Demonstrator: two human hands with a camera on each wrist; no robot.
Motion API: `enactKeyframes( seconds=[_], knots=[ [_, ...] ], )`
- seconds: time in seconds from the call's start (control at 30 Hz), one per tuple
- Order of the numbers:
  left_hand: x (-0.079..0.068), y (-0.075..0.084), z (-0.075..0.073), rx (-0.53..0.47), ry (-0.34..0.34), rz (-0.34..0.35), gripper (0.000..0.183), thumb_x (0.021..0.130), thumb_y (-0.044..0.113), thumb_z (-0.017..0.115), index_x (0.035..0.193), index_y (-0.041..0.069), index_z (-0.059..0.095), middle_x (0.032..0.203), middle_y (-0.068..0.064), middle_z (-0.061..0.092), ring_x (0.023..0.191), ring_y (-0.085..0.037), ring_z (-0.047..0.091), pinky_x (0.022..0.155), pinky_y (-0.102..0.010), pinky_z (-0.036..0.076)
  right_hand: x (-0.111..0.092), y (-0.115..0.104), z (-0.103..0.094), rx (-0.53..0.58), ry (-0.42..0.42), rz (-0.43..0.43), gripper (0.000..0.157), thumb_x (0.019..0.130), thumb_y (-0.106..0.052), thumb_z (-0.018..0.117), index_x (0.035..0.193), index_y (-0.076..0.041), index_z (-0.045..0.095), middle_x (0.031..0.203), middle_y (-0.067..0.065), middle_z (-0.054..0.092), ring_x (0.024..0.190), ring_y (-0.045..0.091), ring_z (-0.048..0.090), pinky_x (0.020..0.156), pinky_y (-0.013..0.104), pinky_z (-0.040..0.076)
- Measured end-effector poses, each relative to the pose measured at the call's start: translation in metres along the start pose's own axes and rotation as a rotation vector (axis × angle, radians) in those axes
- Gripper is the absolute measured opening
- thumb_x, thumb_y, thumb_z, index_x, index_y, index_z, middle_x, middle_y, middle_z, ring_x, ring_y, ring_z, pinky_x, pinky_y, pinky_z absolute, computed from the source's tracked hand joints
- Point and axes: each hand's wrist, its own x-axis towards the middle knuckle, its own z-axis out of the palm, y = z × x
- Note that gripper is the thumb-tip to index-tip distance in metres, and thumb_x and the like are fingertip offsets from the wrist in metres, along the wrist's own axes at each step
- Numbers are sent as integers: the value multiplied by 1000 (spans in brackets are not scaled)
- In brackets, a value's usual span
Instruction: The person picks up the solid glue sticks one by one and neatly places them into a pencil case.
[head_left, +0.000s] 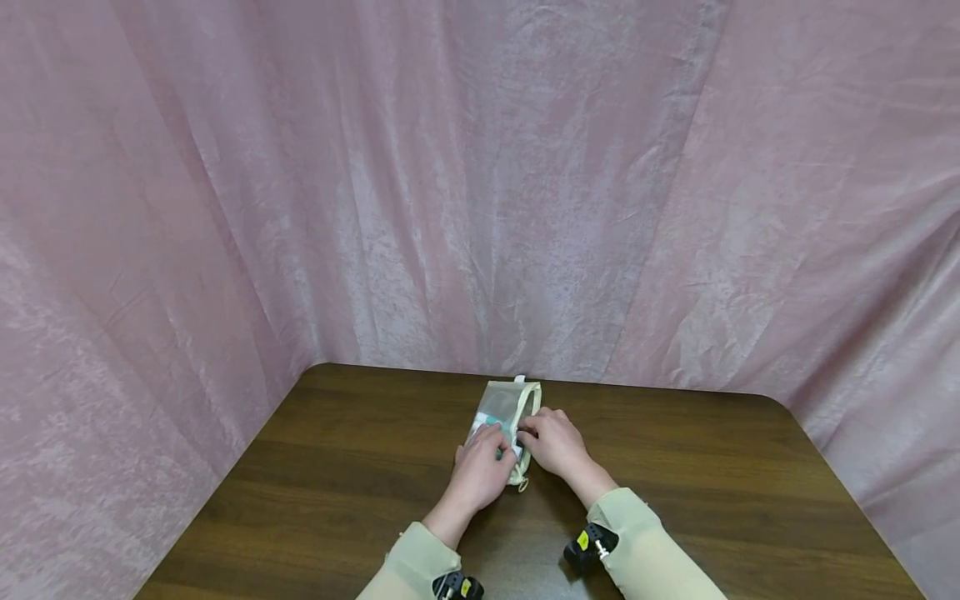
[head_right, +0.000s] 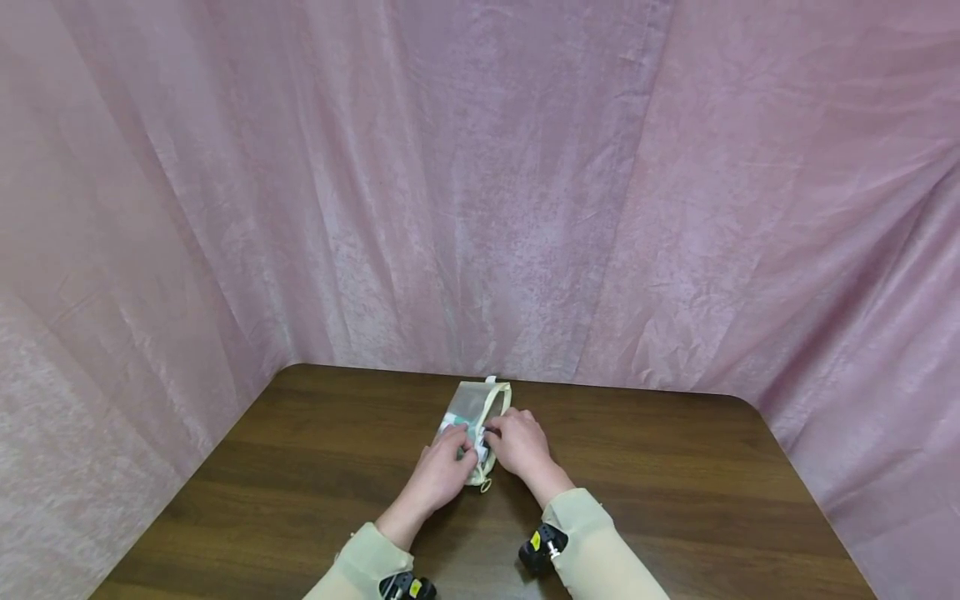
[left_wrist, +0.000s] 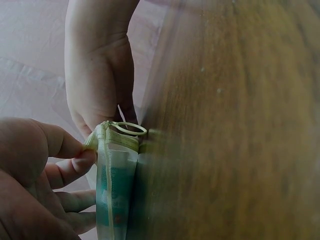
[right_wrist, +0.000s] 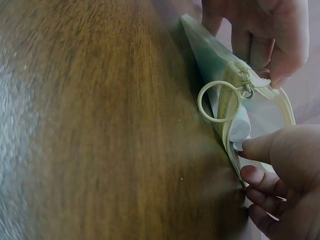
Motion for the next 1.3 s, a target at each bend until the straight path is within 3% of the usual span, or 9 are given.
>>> enactKeyframes(
  seconds=[0.3,0.67,1.13,1.3],
  knots=[
    [1,0,2,18,0,16,20,95,22,63,76,25,57,153,-16,66,153,-40,49,111,-90,28,0,2,-3,-9,-23,0,17,102,-18,77,115,-11,85,98,3,69,104,34,65,84,48,54],
    [3,-1,0,11,2,40,20,95,21,62,77,24,57,151,-15,66,153,-41,48,109,-91,27,0,2,-11,43,-32,-4,16,103,-21,77,114,-11,84,92,-1,69,87,22,65,75,44,54],
    [-1,7,-5,40,-20,28,20,98,24,62,78,23,58,152,-15,65,153,-44,48,109,-91,29,-16,7,-14,21,22,50,24,103,-21,77,122,-9,83,111,6,78,109,32,73,89,55,60],
    [3,1,-4,84,-15,38,20,96,26,64,78,25,57,150,-11,67,151,-43,50,107,-91,32,-18,5,-20,21,28,45,23,103,-20,76,122,-8,82,117,8,78,115,35,72,94,57,58]
  ],
)
